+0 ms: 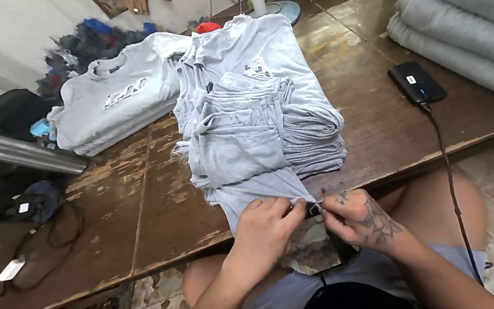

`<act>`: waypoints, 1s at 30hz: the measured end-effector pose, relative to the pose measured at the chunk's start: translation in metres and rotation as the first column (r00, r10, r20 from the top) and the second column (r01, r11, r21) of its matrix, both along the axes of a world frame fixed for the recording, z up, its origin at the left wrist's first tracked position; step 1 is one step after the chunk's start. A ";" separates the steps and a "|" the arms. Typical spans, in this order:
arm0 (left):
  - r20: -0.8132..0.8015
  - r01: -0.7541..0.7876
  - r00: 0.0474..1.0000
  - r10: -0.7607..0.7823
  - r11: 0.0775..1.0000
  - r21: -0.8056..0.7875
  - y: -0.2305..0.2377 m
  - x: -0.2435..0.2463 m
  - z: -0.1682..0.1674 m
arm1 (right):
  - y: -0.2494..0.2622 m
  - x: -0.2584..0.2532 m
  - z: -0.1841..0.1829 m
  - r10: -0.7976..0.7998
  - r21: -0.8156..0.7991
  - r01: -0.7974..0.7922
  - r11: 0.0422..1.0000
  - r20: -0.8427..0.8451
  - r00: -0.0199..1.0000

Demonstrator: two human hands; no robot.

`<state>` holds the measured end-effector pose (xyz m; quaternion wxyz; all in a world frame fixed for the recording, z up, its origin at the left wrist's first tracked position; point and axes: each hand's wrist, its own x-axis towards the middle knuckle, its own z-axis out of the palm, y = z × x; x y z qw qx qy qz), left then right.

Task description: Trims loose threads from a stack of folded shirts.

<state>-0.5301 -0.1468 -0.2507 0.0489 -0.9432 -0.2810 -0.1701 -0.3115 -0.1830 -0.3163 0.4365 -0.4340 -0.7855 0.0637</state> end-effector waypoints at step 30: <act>0.721 -0.204 0.578 0.381 0.924 -0.324 0.028 -0.063 0.002 | 0.138 -0.093 0.061 0.266 -0.006 -0.281 0.960 0.341 0.902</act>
